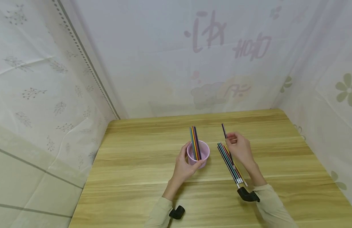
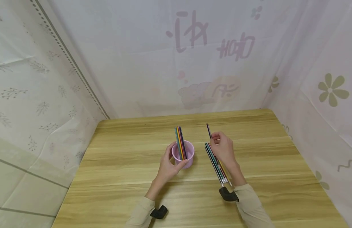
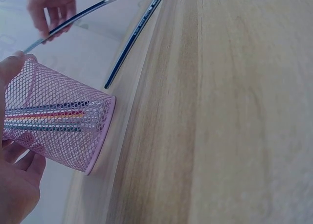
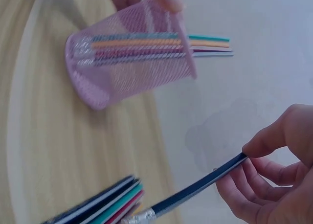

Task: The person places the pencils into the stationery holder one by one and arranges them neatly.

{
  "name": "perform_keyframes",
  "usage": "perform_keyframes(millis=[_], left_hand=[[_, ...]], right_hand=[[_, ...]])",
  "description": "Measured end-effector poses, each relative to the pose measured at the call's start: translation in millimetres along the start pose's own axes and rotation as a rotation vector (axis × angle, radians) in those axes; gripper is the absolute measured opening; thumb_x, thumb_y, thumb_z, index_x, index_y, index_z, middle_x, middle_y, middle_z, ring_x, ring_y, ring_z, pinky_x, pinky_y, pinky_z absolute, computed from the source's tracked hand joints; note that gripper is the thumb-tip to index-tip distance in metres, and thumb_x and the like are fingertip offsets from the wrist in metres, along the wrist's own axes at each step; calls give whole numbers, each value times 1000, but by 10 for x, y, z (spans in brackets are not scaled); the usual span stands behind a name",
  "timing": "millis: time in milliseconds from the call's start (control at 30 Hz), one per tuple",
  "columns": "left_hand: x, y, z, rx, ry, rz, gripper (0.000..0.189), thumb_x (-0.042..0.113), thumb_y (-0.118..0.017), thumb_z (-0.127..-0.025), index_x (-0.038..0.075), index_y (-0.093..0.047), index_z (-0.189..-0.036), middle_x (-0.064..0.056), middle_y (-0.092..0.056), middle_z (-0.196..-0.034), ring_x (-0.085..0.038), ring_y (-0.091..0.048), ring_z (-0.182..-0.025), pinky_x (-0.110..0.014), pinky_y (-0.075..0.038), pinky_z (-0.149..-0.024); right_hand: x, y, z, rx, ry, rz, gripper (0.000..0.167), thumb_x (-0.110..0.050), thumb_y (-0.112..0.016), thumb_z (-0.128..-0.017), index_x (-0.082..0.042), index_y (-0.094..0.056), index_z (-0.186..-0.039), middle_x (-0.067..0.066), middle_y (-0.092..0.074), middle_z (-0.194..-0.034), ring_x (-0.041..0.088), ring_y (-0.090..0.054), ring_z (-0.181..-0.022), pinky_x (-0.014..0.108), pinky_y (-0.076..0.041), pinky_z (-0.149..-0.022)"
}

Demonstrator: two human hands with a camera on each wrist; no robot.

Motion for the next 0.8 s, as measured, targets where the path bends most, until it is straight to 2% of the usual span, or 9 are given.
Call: perform_keyframes(millis=[233, 267, 400, 633, 800], left_hand=[[-9, 3, -7, -3, 5, 17, 89, 31, -87, -79, 19, -39, -153, -8, -54, -148, -27, -55, -133, -47, -47, -112], [43, 14, -4, -3, 4, 22, 89, 28, -88, -78, 16, -40, -153, -11, -54, -147, -29, -56, -133, -49, -47, -112], [49, 13, -1, 1, -8, 44, 90, 24, -89, -78, 13, -40, -153, -13, -54, -147, -32, -56, -133, -52, -47, -112], [-15, 6, -6, 7, 0, -3, 88, 32, -87, -79, 21, -40, -152, -6, -55, -146, -23, -57, -131, -45, -50, -110], [-13, -8, -7, 3, -1, -11, 89, 32, -87, -79, 18, -39, -153, -8, -55, -146, -25, -56, -132, -44, -50, -110]], right_hand=[[-274, 7, -77, 21, 43, -58, 20, -8, -61, -95, 1, -65, -112, 20, -71, -103, 31, -69, -93, 17, -53, -67], [-321, 12, -88, 23, 46, -65, 20, -8, -61, -95, 1, -65, -112, 20, -71, -103, 31, -68, -93, 16, -53, -67], [-506, 19, -130, 27, 58, -89, 21, -9, -61, -94, 1, -65, -113, 18, -71, -104, 30, -68, -94, 16, -54, -67], [-796, 15, -197, 45, 100, -103, 21, -11, -63, -94, -1, -65, -112, 15, -71, -103, 28, -68, -93, 17, -55, -66], [-948, 5, -254, 71, 145, -144, 21, -10, -65, -93, -1, -65, -112, 14, -70, -103, 28, -69, -93, 15, -56, -66]])
Point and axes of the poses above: each hand's wrist, its own z-axis away from the middle knuckle, its own y-axis out of the back of the hand, x = y × z, the point moved 7 cm from there along -z, towards the middle knuckle
